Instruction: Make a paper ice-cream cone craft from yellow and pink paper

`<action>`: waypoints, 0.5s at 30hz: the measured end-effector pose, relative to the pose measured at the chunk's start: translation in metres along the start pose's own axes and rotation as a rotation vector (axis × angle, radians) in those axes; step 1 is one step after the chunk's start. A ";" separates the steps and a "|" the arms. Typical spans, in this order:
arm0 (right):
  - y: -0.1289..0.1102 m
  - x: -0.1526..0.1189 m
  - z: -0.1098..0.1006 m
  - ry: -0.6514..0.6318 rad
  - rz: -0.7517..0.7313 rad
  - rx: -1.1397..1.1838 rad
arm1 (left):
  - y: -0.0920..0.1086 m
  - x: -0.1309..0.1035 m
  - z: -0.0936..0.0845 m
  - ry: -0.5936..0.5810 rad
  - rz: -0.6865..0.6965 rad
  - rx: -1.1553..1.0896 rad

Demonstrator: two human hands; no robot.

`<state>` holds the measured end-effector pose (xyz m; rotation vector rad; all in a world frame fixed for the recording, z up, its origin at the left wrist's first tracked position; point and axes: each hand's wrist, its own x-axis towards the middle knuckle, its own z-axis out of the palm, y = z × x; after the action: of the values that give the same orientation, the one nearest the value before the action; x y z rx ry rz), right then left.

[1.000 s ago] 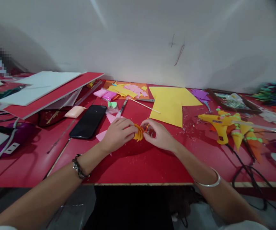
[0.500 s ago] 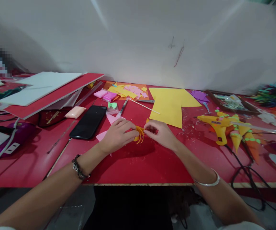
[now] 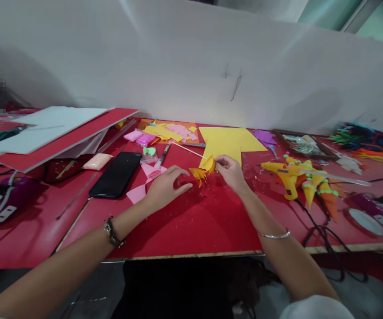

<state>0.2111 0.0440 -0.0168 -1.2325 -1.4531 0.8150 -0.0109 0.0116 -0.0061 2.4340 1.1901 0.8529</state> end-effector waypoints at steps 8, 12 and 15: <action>0.002 -0.003 0.006 -0.117 0.082 0.041 | 0.014 0.019 0.023 -0.074 -0.165 0.150; 0.000 -0.005 0.007 -0.187 0.120 0.094 | 0.007 0.027 0.026 -0.073 -0.242 0.123; -0.001 -0.005 0.007 -0.172 0.126 0.125 | 0.002 0.030 0.025 -0.071 -0.327 0.088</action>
<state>0.2040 0.0401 -0.0186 -1.1910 -1.4472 1.1035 0.0197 0.0340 -0.0132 2.2241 1.5702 0.6241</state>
